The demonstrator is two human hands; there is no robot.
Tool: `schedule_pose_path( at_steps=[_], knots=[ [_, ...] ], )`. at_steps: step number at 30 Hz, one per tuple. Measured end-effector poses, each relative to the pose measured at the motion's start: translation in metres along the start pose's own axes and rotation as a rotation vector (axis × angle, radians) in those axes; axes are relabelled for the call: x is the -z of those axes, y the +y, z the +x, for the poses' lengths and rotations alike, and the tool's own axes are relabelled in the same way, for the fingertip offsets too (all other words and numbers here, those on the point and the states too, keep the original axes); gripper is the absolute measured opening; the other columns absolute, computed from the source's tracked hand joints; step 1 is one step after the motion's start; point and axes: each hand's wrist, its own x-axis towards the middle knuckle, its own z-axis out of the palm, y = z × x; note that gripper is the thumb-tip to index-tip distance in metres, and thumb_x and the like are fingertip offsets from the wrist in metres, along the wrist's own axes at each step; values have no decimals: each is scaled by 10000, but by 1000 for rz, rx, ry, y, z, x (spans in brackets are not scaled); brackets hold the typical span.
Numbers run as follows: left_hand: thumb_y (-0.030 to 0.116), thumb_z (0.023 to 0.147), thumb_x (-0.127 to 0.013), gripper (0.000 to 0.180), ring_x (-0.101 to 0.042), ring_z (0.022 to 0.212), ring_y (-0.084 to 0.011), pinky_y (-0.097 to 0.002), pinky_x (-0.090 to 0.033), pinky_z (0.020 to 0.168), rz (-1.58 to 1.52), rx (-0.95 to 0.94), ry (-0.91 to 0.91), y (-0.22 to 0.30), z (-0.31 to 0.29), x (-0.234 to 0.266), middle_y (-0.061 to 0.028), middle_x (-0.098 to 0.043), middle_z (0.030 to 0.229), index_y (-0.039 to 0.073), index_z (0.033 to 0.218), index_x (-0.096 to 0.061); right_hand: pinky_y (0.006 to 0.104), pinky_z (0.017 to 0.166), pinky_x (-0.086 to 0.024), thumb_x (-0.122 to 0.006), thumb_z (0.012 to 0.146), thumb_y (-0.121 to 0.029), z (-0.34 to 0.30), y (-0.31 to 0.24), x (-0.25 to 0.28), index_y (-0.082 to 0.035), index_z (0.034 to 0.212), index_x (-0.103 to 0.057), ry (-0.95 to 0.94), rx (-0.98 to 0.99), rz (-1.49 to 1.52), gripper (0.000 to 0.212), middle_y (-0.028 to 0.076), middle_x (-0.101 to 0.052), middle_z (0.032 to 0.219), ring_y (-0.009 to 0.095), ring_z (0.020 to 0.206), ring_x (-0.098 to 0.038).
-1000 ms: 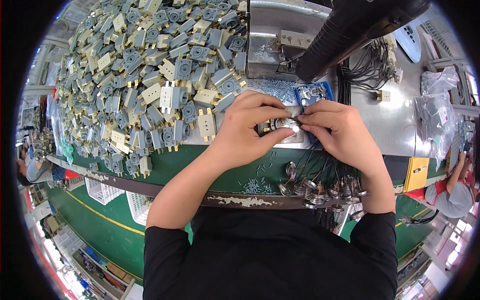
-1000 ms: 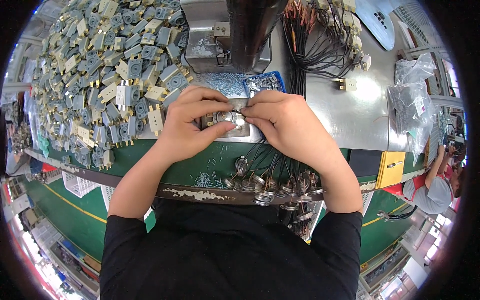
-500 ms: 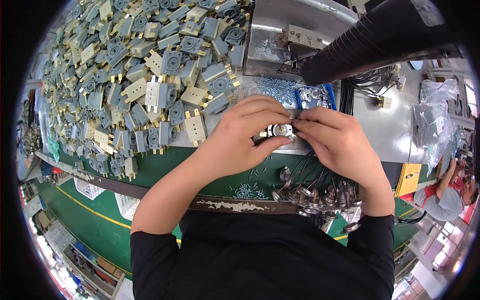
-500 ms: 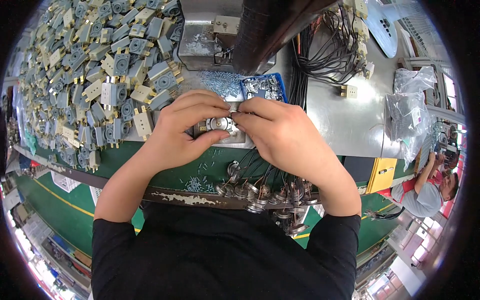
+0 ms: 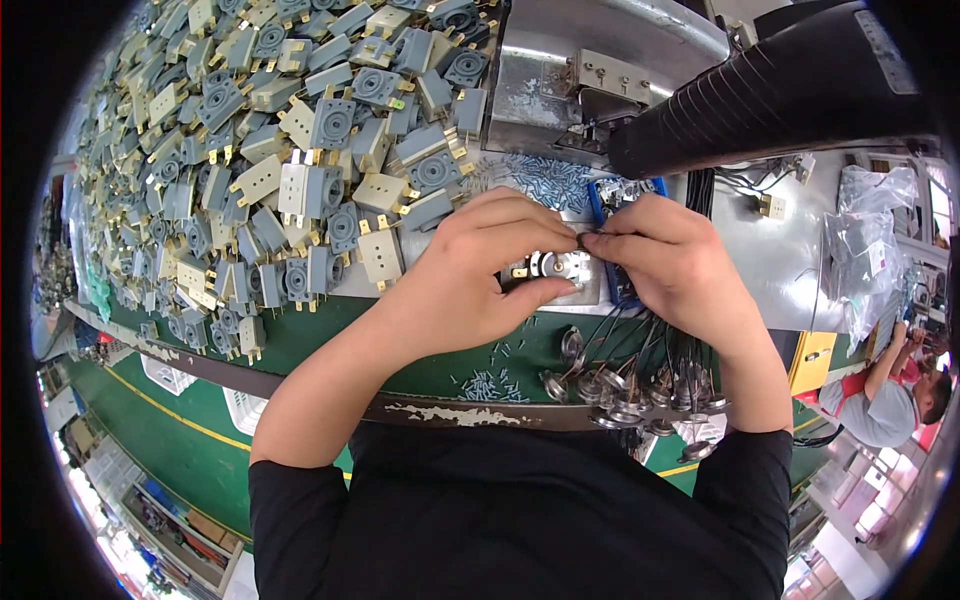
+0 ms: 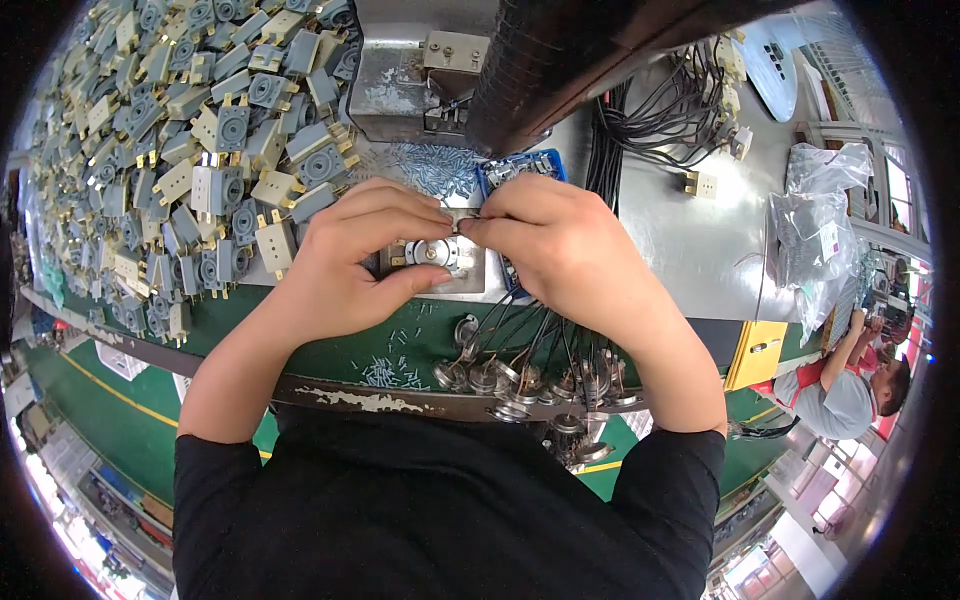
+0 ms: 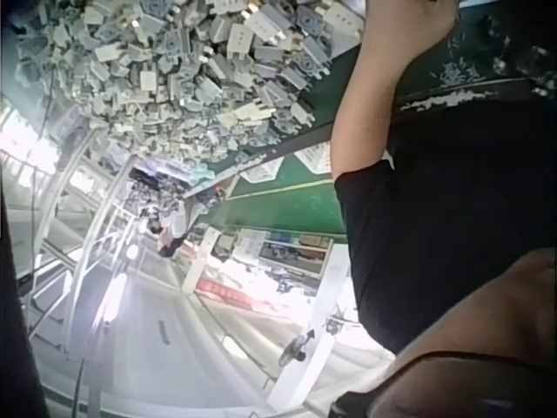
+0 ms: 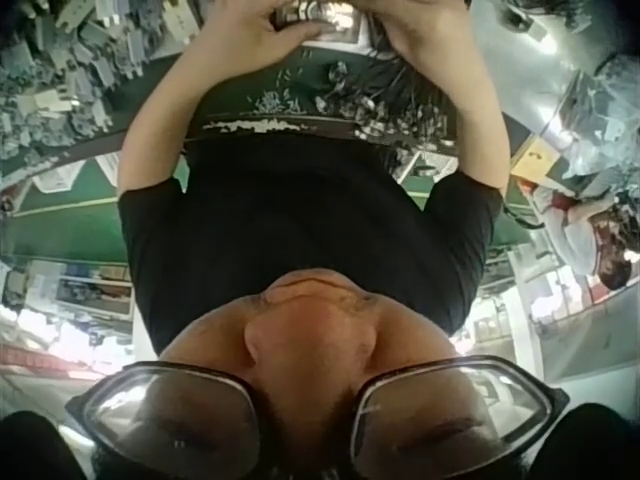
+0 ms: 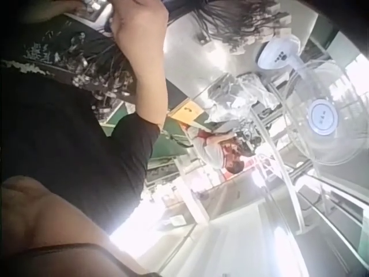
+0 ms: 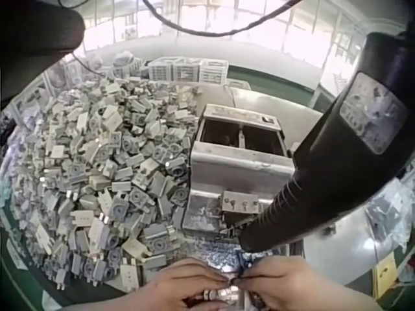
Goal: Manually assemble electronic components by inserting wire bundles into connectors and securing them to base plates using a power screwdriver.
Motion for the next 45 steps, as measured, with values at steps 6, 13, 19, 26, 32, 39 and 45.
schedule_pose_path(
  at_steps=[6,13,19,26,32,39,45],
  knots=[
    [61,749,-886,321,-708,1049,-300,-403,-556,929,12,-5,8,0,-2,0,-123,-759,1069,12,1041,-765,404,766,-550,-716,722,98,4,-9,4,18,1023,-747,-17,55,-50,313,113,-680,916,310,865,-670],
    [88,774,-875,304,-708,1047,-300,-408,-548,935,7,-10,8,0,-5,1,-123,-759,1070,13,1046,-761,338,729,-551,-687,765,133,8,-28,7,-10,1073,-767,135,-258,110,349,133,-710,954,283,862,-704],
    [117,778,-881,313,-709,1051,-306,-411,-547,936,-11,9,45,-1,-9,-2,-123,-753,1085,14,1044,-755,328,734,-569,-727,822,103,17,-30,18,6,1007,-777,-24,-100,33,216,135,-736,963,262,834,-733],
    [123,763,-891,326,-710,1043,-323,-398,-552,923,-86,61,67,-1,-9,-2,-142,-724,1097,9,1014,-717,342,747,-577,-765,800,83,20,-46,9,10,1082,-748,11,-344,168,292,140,-748,996,263,833,-749],
    [104,743,-892,328,-703,1034,-342,-404,-549,912,-35,68,65,0,-11,1,-147,-711,1075,13,1003,-712,371,797,-563,-719,833,68,31,-47,4,-24,1223,-698,-111,-255,12,401,139,-730,954,297,885,-723],
    [103,742,-888,334,-697,1041,-348,-408,-547,907,-40,62,74,1,-8,-2,-144,-710,1071,15,1011,-712,372,778,-557,-722,831,70,26,-42,-3,-45,1278,-695,-60,-224,39,463,133,-724,920,293,842,-706],
    [95,757,-875,347,-702,1066,-325,-406,-551,930,-55,78,64,4,-8,-3,-131,-721,1131,32,1075,-753,365,731,-550,-771,813,38,12,-32,-9,-39,1259,-710,90,-225,26,456,121,-726,910,292,798,-687]
  ],
)
